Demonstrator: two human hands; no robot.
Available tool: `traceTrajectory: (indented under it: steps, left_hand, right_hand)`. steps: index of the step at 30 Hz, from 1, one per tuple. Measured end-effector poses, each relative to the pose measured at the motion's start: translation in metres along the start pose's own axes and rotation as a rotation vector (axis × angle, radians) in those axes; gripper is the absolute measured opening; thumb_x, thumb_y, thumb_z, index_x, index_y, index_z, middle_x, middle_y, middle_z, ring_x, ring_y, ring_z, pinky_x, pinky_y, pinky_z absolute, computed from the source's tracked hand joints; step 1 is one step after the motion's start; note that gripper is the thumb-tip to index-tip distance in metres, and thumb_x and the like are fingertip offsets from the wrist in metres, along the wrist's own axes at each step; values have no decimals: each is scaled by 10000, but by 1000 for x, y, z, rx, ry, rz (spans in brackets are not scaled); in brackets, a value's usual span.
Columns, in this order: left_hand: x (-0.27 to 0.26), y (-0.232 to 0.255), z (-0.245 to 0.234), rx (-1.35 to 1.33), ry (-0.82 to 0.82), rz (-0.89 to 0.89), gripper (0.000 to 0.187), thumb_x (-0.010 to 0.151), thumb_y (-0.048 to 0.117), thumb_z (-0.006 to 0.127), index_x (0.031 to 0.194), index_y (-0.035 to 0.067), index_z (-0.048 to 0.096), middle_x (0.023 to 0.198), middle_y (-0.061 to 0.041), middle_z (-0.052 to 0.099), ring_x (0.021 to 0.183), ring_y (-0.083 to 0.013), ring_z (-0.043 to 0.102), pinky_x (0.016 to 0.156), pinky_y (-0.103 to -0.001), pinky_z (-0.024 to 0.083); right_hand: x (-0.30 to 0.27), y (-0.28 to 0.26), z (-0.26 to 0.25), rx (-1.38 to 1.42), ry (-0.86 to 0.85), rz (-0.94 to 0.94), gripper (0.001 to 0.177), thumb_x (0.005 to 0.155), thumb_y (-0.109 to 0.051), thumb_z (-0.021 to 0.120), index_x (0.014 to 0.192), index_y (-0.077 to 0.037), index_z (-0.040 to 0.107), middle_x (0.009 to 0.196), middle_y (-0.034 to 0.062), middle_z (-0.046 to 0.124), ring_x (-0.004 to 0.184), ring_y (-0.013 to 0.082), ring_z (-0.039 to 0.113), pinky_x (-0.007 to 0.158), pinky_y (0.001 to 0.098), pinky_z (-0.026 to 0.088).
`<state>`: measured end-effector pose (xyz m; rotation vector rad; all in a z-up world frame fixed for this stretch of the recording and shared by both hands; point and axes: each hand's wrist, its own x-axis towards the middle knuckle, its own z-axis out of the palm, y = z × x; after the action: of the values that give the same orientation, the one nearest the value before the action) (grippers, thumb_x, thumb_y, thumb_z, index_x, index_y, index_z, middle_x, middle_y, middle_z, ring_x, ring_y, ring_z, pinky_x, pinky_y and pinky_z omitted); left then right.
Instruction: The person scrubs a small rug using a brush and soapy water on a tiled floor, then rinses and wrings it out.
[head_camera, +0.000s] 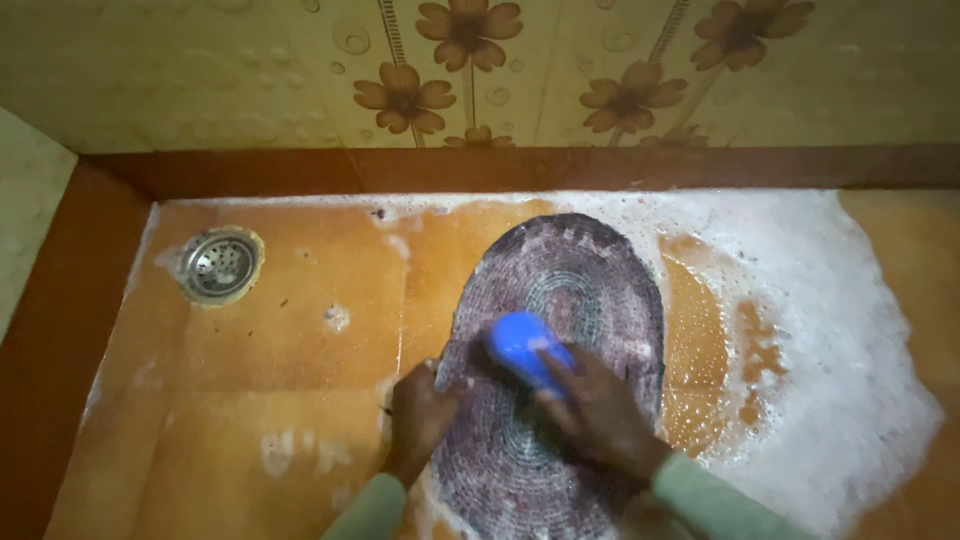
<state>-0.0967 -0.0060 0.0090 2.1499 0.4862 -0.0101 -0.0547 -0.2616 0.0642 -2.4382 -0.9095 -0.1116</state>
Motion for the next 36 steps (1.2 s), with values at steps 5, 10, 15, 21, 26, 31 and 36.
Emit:
traceTrajectory:
  steps: [5,10,15,21,26,31,36]
  left_hand:
    - [1,-13,-6,149,-61,-66,362,777,318,817,912,-11,746,858,-238,749,827,-399,739,764,-448,561]
    - [4,-15,-7,120,-21,-40,434,775,316,829,991,-49,737,898,-277,730,869,-424,731,774,-455,563]
    - [8,-13,-5,104,-14,14,393,776,299,817,966,-32,726,895,-266,730,857,-418,732,760,-462,567]
    - [8,-8,-9,167,-38,38,305,789,284,815,820,-2,712,807,-249,719,806,-446,691,721,-505,530]
    - [6,-9,-13,65,-73,5,278,820,283,771,836,10,719,802,-236,724,775,-427,712,683,-485,540]
    - [9,-9,-13,96,-73,26,304,801,289,777,869,-2,719,812,-241,726,778,-421,718,702,-474,547]
    - [7,-12,-10,170,-74,-9,350,779,333,807,865,1,736,813,-251,725,792,-430,713,709,-485,542]
  right_hand:
    - [71,-24,21,-9,-189,-180,414,975,-286,640,1385,-225,624,1201,274,633,840,353,696,643,440,624]
    - [123,42,9,-199,-124,-53,370,986,-348,660,1351,-296,632,1003,213,637,734,358,671,571,474,591]
    - [153,97,10,-385,191,129,487,958,-324,656,1429,-231,576,1076,261,608,757,432,658,597,520,567]
    - [130,21,33,-34,-277,470,391,1085,-471,558,1364,-197,566,1112,169,655,762,310,698,618,448,596]
    - [82,-21,37,3,-114,-164,414,959,-363,614,1345,-218,653,1144,251,633,789,370,687,618,457,608]
    - [122,90,-11,-136,16,326,446,978,-427,622,1406,-306,589,1173,233,629,969,433,650,807,539,546]
    - [109,86,-10,-232,89,434,516,1014,-429,560,1496,-248,524,1144,274,554,885,434,626,737,565,532]
